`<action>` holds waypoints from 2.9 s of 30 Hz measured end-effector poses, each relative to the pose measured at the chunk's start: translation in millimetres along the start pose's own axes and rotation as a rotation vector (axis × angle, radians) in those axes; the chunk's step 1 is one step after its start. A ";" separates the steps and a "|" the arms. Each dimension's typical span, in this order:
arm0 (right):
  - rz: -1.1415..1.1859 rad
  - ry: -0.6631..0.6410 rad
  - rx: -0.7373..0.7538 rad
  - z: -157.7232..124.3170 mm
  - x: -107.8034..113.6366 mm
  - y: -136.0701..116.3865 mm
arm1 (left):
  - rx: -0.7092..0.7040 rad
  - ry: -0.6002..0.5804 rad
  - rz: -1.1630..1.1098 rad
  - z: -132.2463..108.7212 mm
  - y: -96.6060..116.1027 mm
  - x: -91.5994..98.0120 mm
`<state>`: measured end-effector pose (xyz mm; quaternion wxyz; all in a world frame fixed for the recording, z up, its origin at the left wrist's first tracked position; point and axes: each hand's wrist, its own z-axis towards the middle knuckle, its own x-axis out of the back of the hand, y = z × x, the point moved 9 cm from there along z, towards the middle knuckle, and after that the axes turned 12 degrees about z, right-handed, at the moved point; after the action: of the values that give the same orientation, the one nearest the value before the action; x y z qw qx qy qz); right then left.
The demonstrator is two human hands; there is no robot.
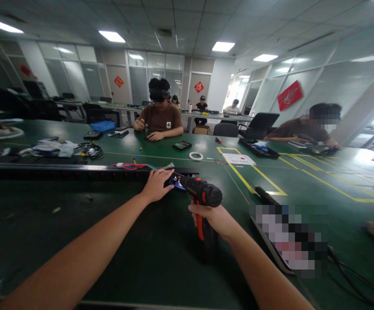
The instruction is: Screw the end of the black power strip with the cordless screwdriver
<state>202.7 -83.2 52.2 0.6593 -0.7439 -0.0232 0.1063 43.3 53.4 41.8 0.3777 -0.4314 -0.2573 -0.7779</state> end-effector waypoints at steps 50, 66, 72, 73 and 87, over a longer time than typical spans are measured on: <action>-0.006 0.011 -0.001 -3.0 -1.4 -2.6 | 0.000 0.004 0.005 0.1 -1.0 -1.9; 0.014 0.005 0.018 -4.0 -2.9 -4.9 | -0.001 0.015 0.014 0.7 0.6 -1.2; 0.020 0.026 -0.004 -4.8 -1.1 -2.8 | 0.000 0.018 0.017 1.4 -0.3 -2.0; 0.019 0.025 -0.001 -5.0 -1.1 -3.1 | -0.001 0.019 0.017 1.4 -0.2 -1.8; 0.019 0.044 -0.024 -5.1 0.2 -1.6 | -0.003 0.018 0.019 0.7 0.6 -1.6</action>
<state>204.1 -87.9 54.3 0.6497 -0.7541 -0.0031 0.0959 44.7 54.2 40.8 0.3869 -0.4272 -0.2487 -0.7784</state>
